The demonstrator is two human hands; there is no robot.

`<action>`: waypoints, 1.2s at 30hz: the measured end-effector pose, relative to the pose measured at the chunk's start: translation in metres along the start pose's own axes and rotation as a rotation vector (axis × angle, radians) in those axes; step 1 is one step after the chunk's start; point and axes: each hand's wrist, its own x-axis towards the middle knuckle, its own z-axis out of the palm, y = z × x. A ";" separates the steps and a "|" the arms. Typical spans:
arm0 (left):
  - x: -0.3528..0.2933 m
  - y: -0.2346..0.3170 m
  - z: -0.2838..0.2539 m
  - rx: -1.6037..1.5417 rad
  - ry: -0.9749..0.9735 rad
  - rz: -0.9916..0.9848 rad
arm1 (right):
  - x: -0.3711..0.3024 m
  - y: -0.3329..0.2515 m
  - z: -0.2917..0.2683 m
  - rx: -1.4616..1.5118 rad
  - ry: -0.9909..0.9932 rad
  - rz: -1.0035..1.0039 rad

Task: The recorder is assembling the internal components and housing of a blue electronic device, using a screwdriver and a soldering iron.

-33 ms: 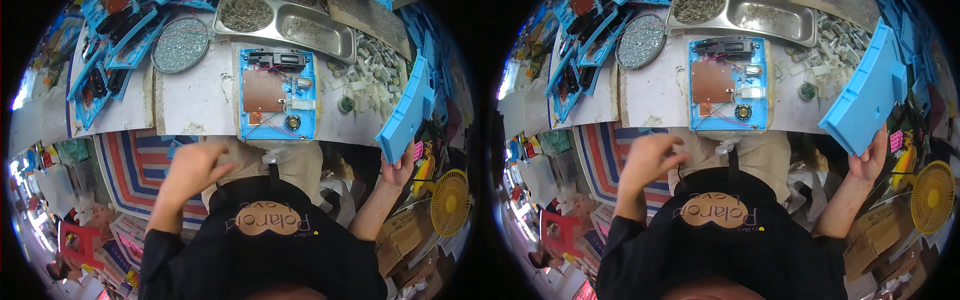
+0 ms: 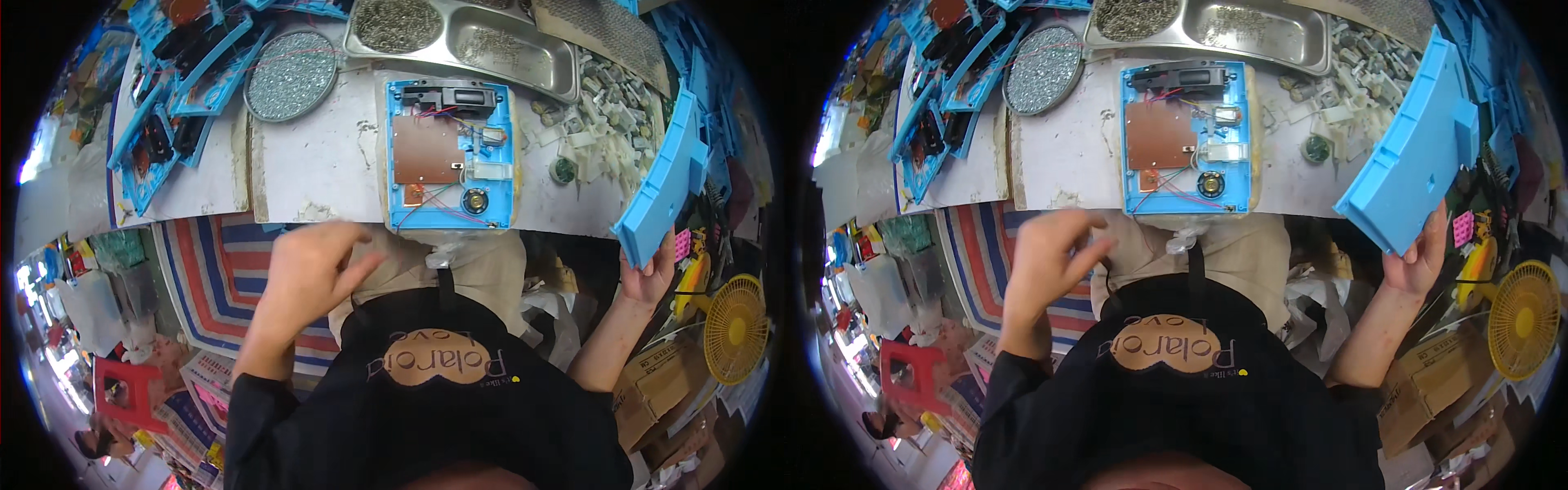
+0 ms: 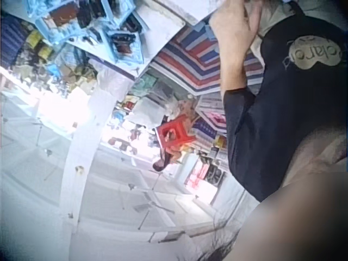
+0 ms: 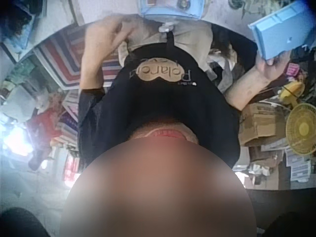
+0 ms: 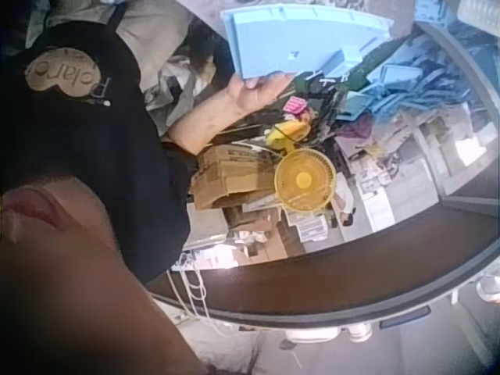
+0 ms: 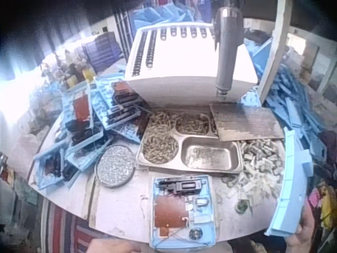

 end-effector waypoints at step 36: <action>0.136 0.031 0.038 0.361 0.269 0.619 | 0.015 0.022 -0.011 0.059 -0.098 0.048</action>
